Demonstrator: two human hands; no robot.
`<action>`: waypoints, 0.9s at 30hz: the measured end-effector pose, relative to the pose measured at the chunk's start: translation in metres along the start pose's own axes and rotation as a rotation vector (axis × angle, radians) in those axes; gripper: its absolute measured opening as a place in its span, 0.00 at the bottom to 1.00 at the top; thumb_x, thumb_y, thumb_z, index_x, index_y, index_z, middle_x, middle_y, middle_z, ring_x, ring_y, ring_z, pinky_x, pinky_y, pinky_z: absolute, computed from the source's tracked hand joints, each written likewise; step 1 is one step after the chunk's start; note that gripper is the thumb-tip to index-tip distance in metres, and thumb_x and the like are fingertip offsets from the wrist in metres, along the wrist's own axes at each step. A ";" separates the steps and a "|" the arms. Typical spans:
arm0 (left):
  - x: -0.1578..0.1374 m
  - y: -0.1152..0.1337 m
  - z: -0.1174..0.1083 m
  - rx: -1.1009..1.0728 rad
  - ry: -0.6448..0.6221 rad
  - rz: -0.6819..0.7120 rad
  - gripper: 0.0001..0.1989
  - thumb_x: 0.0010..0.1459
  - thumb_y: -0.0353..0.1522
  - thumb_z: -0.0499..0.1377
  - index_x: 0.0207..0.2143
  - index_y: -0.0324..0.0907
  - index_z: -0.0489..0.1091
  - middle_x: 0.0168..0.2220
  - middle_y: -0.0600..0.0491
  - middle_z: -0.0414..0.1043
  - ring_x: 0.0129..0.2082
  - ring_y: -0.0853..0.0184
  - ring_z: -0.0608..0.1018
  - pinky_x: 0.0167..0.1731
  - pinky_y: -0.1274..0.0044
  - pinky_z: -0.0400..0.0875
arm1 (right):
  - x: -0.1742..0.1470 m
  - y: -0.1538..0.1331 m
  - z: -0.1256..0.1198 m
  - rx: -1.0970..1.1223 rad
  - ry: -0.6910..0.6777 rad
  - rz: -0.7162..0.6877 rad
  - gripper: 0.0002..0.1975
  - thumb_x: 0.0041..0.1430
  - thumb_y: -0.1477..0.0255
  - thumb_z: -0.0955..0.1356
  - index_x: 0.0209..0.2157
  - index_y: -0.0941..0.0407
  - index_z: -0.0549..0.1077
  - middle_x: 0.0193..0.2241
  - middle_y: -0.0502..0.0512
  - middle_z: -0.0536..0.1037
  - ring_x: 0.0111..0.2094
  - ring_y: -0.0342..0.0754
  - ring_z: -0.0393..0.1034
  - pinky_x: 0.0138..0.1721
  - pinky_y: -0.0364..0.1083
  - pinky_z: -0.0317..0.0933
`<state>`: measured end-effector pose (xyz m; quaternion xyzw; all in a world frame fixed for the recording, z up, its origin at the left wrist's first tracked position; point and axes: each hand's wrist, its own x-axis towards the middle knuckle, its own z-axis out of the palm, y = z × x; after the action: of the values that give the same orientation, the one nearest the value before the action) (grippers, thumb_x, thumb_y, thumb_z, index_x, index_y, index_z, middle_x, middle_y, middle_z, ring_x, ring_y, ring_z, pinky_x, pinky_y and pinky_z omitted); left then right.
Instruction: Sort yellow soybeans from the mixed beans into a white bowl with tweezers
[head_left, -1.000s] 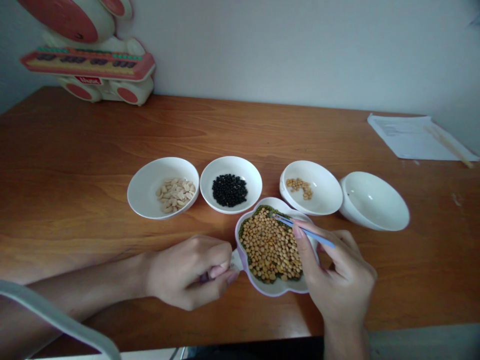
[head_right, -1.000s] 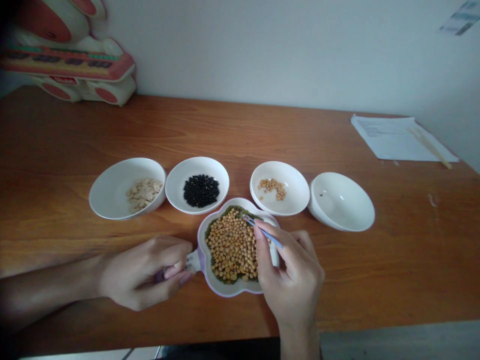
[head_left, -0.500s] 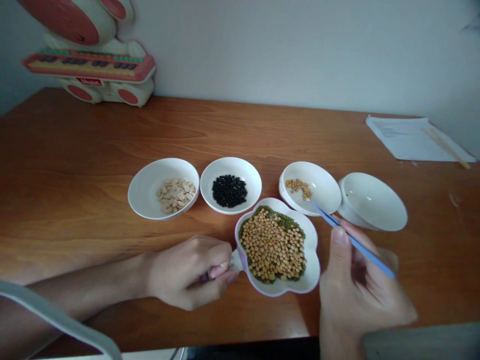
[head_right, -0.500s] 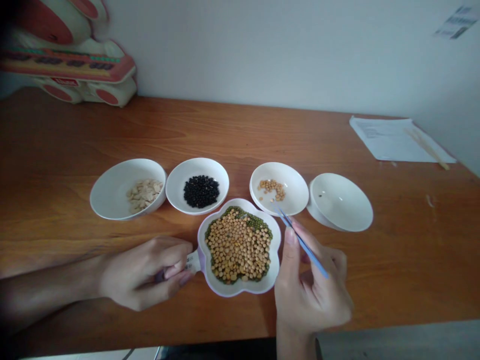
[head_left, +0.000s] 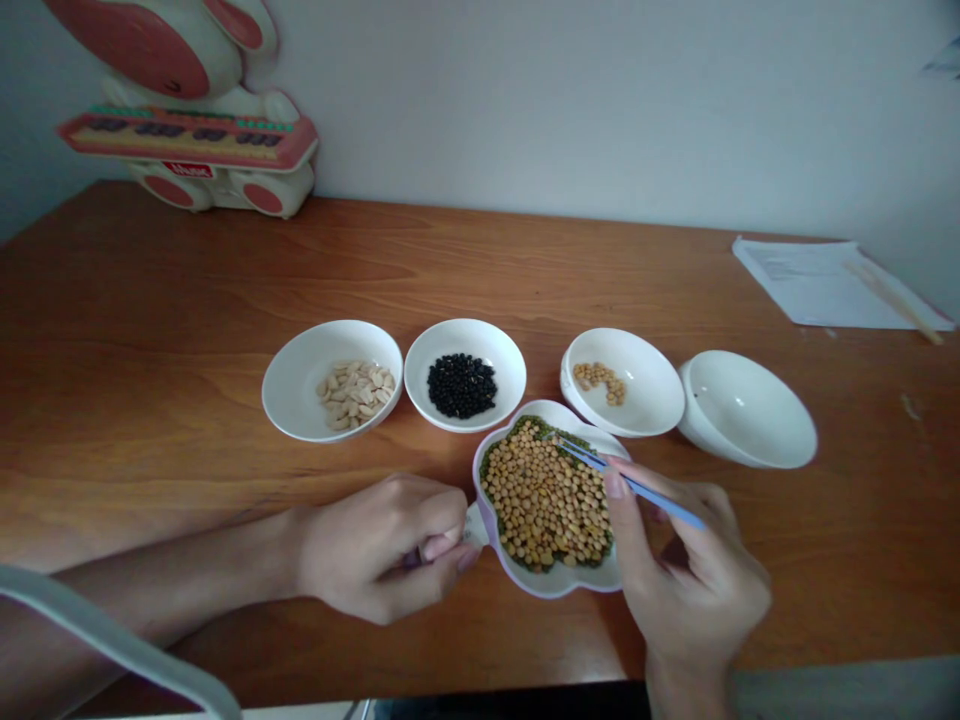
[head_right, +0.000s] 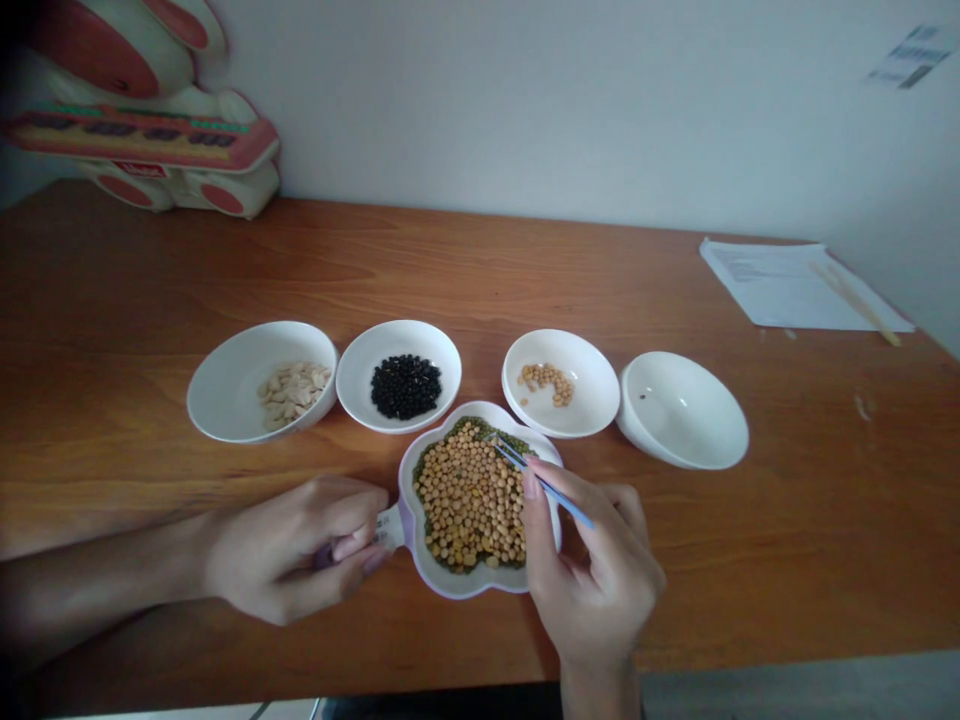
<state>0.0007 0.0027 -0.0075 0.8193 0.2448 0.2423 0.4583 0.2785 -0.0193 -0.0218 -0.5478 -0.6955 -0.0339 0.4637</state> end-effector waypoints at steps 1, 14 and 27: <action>0.000 0.000 0.000 -0.004 0.002 0.004 0.15 0.65 0.25 0.54 0.30 0.46 0.50 0.25 0.60 0.60 0.22 0.72 0.61 0.24 0.76 0.55 | 0.001 0.000 0.000 0.006 -0.009 -0.001 0.17 0.58 0.79 0.77 0.48 0.50 0.82 0.36 0.50 0.86 0.31 0.45 0.75 0.34 0.45 0.69; -0.001 -0.001 0.000 -0.004 -0.004 -0.005 0.15 0.64 0.25 0.55 0.30 0.47 0.50 0.25 0.60 0.59 0.22 0.72 0.60 0.24 0.75 0.55 | 0.003 -0.001 -0.001 0.009 -0.042 0.033 0.14 0.60 0.77 0.76 0.47 0.50 0.82 0.34 0.50 0.85 0.27 0.43 0.72 0.29 0.43 0.67; -0.001 -0.001 0.000 0.010 -0.004 0.000 0.15 0.65 0.26 0.54 0.31 0.47 0.49 0.25 0.60 0.59 0.22 0.72 0.60 0.24 0.75 0.55 | 0.003 -0.001 0.001 0.046 -0.066 0.062 0.14 0.61 0.77 0.76 0.48 0.49 0.83 0.34 0.48 0.85 0.26 0.41 0.70 0.28 0.42 0.66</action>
<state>0.0003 0.0024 -0.0083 0.8221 0.2448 0.2396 0.4548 0.2774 -0.0168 -0.0199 -0.5591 -0.6937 0.0142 0.4538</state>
